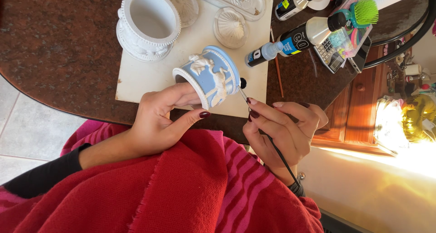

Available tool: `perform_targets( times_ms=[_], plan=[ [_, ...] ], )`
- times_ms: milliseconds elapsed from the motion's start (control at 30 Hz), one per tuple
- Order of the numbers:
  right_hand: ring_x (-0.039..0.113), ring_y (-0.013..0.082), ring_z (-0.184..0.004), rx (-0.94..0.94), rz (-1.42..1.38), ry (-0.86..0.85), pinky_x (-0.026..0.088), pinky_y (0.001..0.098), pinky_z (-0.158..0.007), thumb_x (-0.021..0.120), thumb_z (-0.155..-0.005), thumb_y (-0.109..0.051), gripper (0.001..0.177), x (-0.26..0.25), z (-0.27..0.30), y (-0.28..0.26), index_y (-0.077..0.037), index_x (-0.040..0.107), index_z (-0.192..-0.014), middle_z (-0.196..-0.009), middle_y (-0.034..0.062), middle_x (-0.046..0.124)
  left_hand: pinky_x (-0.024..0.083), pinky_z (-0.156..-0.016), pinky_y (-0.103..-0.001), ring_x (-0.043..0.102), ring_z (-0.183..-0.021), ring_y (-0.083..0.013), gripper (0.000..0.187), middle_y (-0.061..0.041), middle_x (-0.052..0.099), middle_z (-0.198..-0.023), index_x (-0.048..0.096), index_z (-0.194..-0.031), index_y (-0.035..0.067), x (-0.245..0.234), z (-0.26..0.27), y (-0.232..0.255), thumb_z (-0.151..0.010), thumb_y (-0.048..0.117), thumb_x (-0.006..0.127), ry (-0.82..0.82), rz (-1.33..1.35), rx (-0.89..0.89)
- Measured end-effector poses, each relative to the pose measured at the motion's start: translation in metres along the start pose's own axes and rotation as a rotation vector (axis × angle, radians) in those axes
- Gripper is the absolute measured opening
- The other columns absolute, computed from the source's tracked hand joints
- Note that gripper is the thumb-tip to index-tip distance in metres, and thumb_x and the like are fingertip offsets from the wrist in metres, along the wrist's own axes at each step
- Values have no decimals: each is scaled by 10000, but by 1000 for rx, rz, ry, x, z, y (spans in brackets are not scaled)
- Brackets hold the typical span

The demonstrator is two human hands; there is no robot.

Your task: Painting a small decorative ceramic cup with blue and white paint.

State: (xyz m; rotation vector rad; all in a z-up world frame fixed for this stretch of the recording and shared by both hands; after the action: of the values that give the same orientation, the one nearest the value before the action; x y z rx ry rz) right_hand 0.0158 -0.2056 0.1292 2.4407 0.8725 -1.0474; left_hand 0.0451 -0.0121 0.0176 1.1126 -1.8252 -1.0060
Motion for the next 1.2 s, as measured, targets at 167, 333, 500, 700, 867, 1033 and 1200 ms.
perform_targets(
  times_ms=[167, 333, 500, 700, 867, 1033, 1200],
  plan=[
    [602, 201, -997, -4, 6, -8, 360, 411, -936, 859, -792, -30, 265, 1, 3, -1, -145, 648, -902, -1073, -25, 781, 537, -1079, -313, 688, -1228, -181, 393, -149, 732, -1281, 557, -1375, -87, 1, 1, -5, -993, -78, 647, 11, 82, -25],
    [601, 201, -995, -1, -2, -3, 362, 408, -942, 859, -782, -31, 265, 1, 6, -4, -142, 650, -901, -1077, -23, 778, 541, -1101, -329, 654, -1286, -207, 427, -167, 689, -1330, 520, -1407, -91, 1, 4, -15, -996, -95, 634, 35, 216, -44],
    [615, 187, -988, 49, 0, -27, 361, 396, -964, 848, -771, -21, 273, 2, 8, -5, -157, 654, -907, -1080, -45, 775, 534, -1099, -328, 651, -1290, -218, 430, -173, 688, -1336, 501, -1407, -93, 0, 5, -24, -997, -132, 625, 76, 307, -52],
    [623, 180, -948, -18, -82, 61, 374, 378, -921, 811, -731, -11, 258, 5, 8, 5, -139, 660, -896, -1032, -21, 771, 517, -1114, -330, 637, -1304, -223, 452, -183, 669, -1360, 474, -1430, -87, -2, 5, -28, -1000, -149, 599, 78, 397, -105],
    [637, 185, -915, 142, -283, 403, 445, 317, -852, 757, -809, -9, 218, -2, 42, 29, -82, 655, -988, -977, 73, 778, 490, -1167, -373, 613, -1349, -246, 432, -181, 640, -1401, 468, -1447, -72, -8, -2, -26, -1022, -119, 533, 66, 588, -168],
    [744, 248, -974, 369, -663, 689, 602, 362, -864, 668, -962, -150, 252, 27, 59, 33, -13, 650, -1173, -1022, 183, 768, 426, -1227, -410, 582, -1375, -254, 450, -190, 627, -1440, 463, -1496, -80, 0, -10, -24, -1059, -68, 573, 29, 793, -171],
    [456, 368, -1418, 265, -617, 193, 380, 447, -1222, 914, -677, -144, 1000, 48, -4, -9, 55, 323, -1459, -1488, 299, 438, 399, -1254, -389, 521, -1438, -236, 552, -160, 570, -1507, 392, -1573, -65, 9, -20, -7, -1050, -35, 565, -21, 908, -196]
  ],
)
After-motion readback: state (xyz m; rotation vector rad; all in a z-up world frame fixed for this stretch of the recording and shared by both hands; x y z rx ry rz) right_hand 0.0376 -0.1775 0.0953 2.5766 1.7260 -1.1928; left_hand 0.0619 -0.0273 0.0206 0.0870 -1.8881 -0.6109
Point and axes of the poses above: each hand's wrist, its own z-axis away from the middle knuckle, its own x-axis out of the palm, y = z × x, the point moved 5 cm from there along -z, towards the middle knuckle
